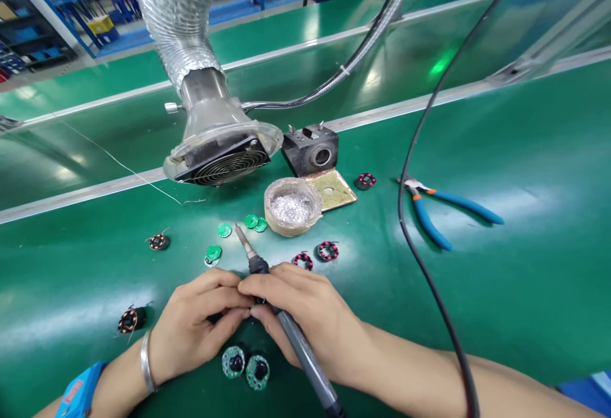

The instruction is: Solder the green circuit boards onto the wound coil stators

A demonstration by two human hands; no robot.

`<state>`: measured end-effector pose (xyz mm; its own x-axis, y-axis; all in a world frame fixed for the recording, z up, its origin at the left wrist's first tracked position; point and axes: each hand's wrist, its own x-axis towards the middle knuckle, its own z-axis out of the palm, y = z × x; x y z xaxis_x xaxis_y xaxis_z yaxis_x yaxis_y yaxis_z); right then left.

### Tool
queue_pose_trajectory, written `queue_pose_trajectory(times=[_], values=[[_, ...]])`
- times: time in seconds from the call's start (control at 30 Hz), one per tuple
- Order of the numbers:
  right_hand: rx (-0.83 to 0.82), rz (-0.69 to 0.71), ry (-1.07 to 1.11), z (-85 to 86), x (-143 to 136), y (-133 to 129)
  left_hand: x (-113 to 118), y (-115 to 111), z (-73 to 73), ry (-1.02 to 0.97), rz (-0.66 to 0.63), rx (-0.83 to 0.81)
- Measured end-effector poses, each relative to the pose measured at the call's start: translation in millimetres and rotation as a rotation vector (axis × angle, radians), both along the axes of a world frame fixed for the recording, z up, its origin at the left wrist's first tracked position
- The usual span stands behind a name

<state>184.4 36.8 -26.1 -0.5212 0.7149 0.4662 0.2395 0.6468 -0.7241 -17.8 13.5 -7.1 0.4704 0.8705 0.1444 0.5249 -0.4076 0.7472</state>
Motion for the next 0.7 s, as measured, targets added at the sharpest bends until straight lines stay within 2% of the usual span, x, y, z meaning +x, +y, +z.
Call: queue_pose_trajectory(times=[0.2,0.27,0.37,0.5,0.6,0.7], values=[[-0.097,0.083,-0.020,6.5,11.0,6.1,10.0,3.4,-0.8,0.133,0.016,0.115],[-0.085,0.075,-0.055,5.1,12.4,5.6,9.6,6.5,3.4,0.067,0.044,0.078],[-0.045,0.063,-0.111,0.2,12.5,4.2,-1.0,9.2,18.2,-0.029,0.088,-0.011],[0.021,0.050,-0.132,-4.3,12.2,3.2,-21.9,2.1,35.4,0.138,0.053,-0.149],[0.033,0.048,-0.121,-4.1,11.8,3.2,-28.5,-10.5,35.6,0.253,0.025,-0.203],[0.025,0.040,-0.066,-2.1,10.5,4.1,-22.8,-23.6,35.7,0.283,-0.001,-0.212]])
